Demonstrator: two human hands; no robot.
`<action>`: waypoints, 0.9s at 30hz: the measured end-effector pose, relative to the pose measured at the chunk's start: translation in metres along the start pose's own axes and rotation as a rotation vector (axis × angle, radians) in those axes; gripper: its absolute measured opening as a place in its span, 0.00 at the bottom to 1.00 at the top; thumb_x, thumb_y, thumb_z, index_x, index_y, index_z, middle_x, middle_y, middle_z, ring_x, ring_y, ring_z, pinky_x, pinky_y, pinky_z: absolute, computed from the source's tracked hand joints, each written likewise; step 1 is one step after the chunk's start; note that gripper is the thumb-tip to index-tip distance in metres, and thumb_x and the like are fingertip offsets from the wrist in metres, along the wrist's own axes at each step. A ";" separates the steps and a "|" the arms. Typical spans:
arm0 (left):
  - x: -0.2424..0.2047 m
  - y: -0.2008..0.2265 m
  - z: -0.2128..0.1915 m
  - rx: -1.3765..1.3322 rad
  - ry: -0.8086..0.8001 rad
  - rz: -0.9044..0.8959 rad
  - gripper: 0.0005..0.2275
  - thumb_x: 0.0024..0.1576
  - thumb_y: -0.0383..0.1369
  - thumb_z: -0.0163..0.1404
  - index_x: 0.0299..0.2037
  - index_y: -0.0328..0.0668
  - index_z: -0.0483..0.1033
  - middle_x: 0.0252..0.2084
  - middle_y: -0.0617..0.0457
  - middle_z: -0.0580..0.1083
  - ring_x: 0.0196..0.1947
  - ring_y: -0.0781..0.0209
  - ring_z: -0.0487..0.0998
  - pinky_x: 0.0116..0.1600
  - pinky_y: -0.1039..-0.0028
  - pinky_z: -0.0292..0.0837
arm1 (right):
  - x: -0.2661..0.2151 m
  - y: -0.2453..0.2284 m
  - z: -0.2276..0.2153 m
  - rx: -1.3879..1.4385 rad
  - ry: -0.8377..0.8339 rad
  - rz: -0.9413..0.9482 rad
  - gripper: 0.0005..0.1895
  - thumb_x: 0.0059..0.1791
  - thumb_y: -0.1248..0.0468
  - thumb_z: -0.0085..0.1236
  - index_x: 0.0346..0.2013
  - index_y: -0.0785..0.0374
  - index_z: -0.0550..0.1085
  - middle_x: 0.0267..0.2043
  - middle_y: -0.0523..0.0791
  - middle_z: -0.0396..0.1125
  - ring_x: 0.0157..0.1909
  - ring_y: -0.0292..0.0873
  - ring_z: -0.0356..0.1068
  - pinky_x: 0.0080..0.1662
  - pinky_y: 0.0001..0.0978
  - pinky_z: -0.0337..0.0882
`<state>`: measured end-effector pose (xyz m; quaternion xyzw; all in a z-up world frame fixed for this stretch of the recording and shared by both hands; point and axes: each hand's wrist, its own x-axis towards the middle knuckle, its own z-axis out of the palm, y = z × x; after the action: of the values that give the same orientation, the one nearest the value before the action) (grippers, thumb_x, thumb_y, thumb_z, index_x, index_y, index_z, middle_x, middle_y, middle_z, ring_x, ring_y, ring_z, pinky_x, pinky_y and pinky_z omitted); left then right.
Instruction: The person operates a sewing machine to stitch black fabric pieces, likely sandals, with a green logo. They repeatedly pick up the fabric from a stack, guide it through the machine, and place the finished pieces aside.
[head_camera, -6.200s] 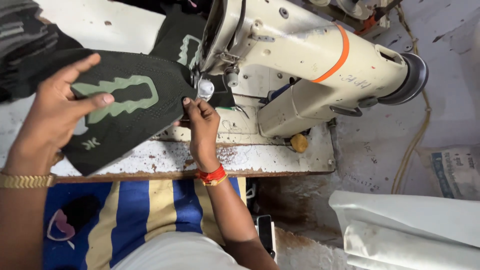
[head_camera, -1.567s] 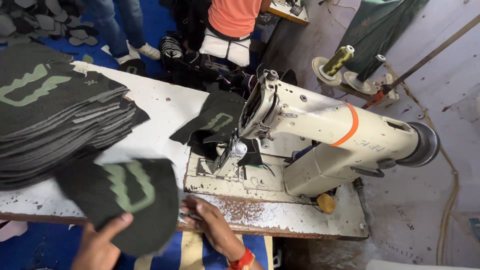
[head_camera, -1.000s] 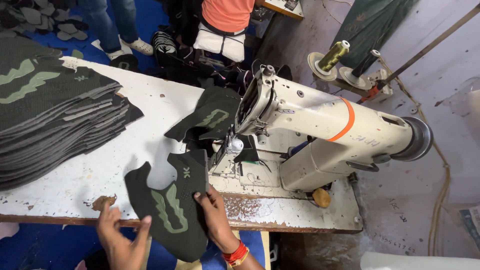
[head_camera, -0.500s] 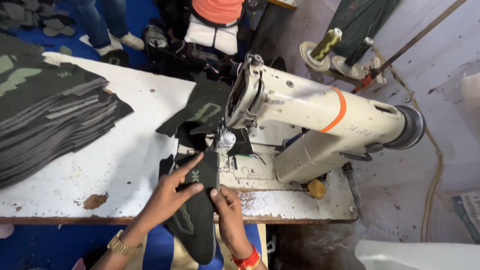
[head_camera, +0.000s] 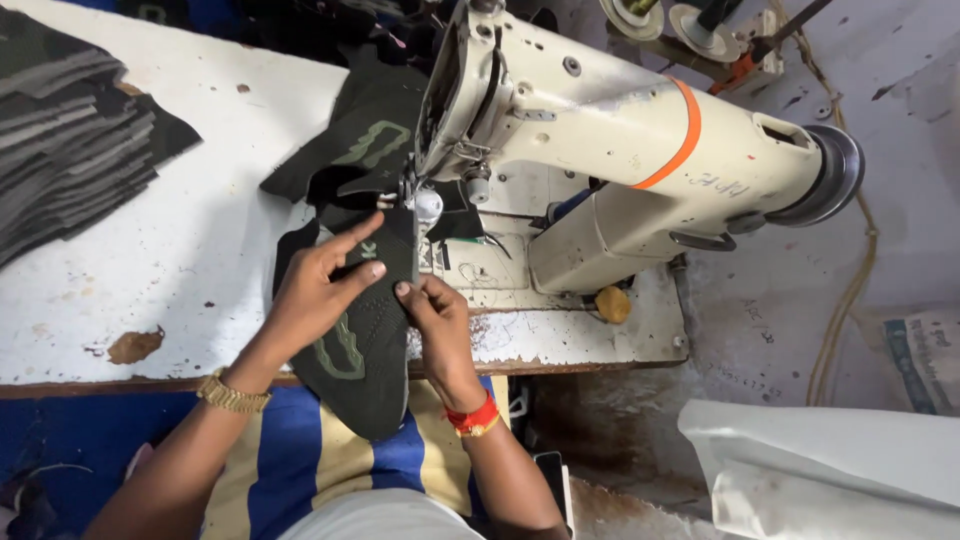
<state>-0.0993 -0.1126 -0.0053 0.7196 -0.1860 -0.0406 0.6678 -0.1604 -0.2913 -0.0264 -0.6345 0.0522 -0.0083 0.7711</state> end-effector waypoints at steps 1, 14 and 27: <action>0.001 -0.002 0.001 -0.006 -0.002 -0.007 0.26 0.58 0.31 0.56 0.69 0.44 0.67 0.64 0.55 0.76 0.40 0.78 0.68 0.49 0.78 0.72 | 0.000 0.000 0.000 -0.003 0.004 0.007 0.08 0.56 0.65 0.57 0.33 0.64 0.74 0.28 0.33 0.63 0.30 0.26 0.56 0.34 0.21 0.56; 0.022 -0.005 -0.005 0.064 -0.002 -0.073 0.27 0.58 0.31 0.57 0.70 0.46 0.68 0.60 0.56 0.77 0.33 0.75 0.65 0.41 0.80 0.69 | 0.020 -0.011 0.014 0.130 0.025 -0.035 0.07 0.56 0.68 0.55 0.32 0.62 0.73 0.32 0.35 0.66 0.35 0.27 0.61 0.39 0.21 0.62; 0.043 -0.008 -0.015 -0.117 -0.178 0.018 0.28 0.57 0.31 0.57 0.69 0.37 0.65 0.67 0.50 0.71 0.59 0.68 0.73 0.60 0.76 0.70 | 0.030 -0.017 0.016 0.082 0.011 -0.082 0.05 0.55 0.67 0.54 0.36 0.64 0.75 0.35 0.35 0.68 0.39 0.27 0.63 0.44 0.21 0.64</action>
<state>-0.0532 -0.1122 -0.0031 0.6711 -0.2483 -0.1092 0.6900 -0.1282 -0.2818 -0.0086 -0.6041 0.0300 -0.0454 0.7951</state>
